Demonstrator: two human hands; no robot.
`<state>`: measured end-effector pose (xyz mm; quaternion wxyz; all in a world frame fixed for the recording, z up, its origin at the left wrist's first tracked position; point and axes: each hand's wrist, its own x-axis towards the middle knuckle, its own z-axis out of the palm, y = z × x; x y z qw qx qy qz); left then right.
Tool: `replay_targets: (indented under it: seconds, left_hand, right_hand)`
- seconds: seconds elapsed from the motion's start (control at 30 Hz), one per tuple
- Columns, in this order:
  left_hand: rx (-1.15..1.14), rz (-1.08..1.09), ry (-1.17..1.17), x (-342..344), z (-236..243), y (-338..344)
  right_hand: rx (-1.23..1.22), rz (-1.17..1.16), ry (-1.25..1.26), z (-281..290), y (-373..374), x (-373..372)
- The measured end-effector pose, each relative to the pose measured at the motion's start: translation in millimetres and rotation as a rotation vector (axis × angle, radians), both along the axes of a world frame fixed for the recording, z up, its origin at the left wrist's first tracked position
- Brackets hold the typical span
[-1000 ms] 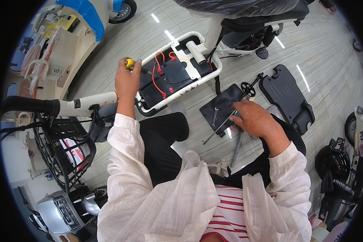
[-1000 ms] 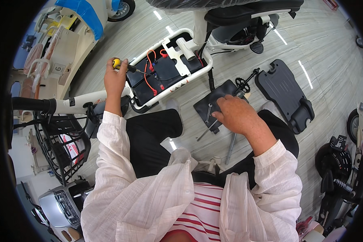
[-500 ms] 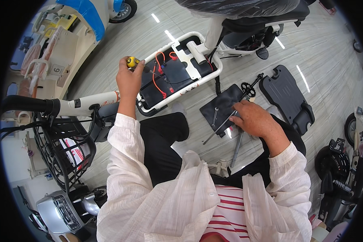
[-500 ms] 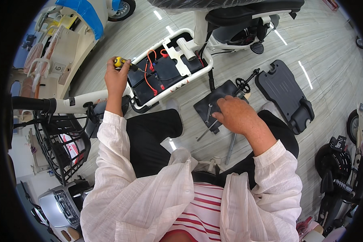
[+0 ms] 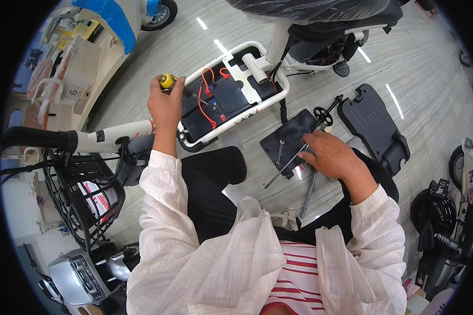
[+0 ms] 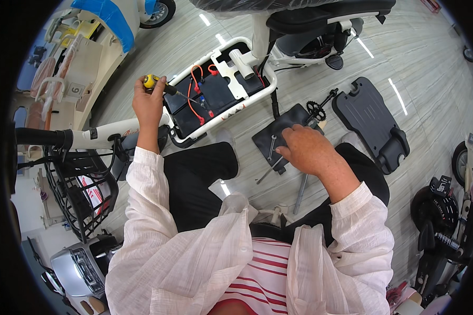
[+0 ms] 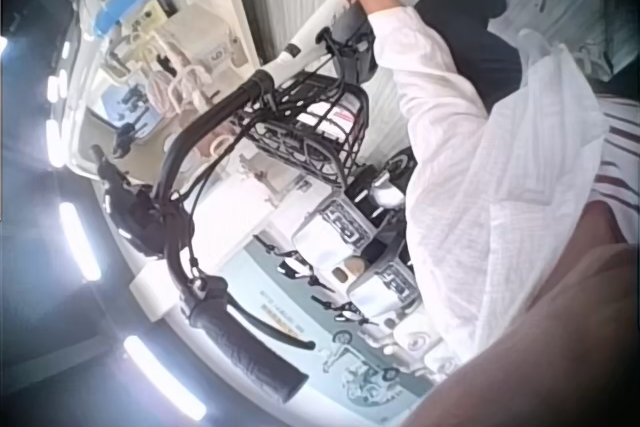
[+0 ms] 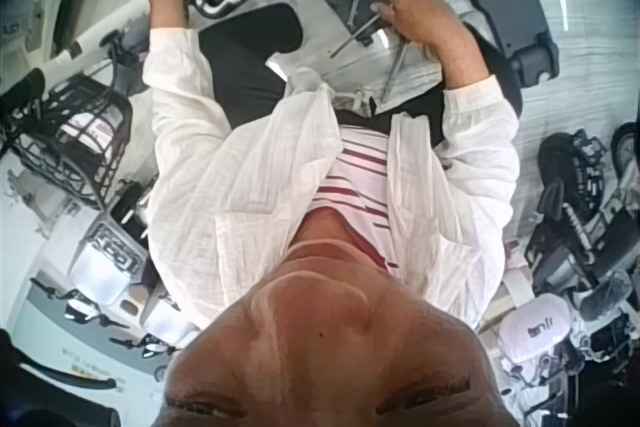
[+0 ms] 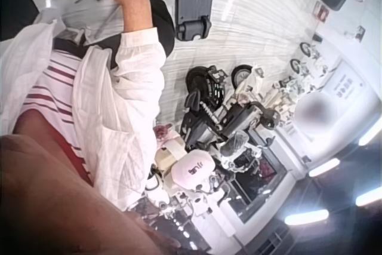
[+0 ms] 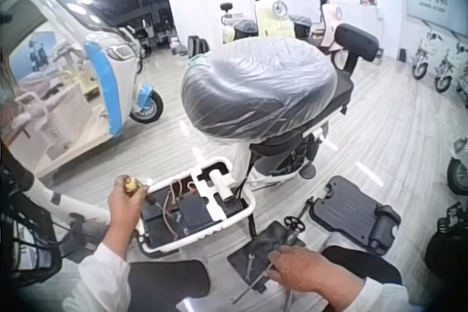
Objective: The person is working on the battery compartment of a white electric scooter. They use a multimeter to test the battery terminals and manipulate the red and black wires inside the compartment.
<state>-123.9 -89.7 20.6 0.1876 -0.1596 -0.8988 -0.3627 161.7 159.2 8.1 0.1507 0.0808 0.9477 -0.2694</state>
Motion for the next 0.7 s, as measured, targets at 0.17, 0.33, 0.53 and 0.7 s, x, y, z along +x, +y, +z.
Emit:
replay_targets:
  seconds: [0.17, 0.33, 0.53, 0.7]
  left_hand:
    - [0.061, -0.064, -0.057, -3.8, -2.8, -3.8]
    - [0.077, -0.279, -0.061, -1.7, -2.7, -5.9]
    - [0.172, -0.36, -0.143, 3.3, -0.8, -1.5]
    - [0.221, -0.418, -0.175, -0.5, -1.7, -7.7]
  right_hand:
    - [-0.005, 0.001, 0.003, -1.3, -0.2, -0.1]
    - [0.002, 0.003, -0.008, 0.3, -0.9, -0.3]
    - [0.001, 0.002, -0.003, -1.8, -0.1, -0.4]
    - [-0.001, 0.0, 0.0, -0.4, -0.8, 0.2]
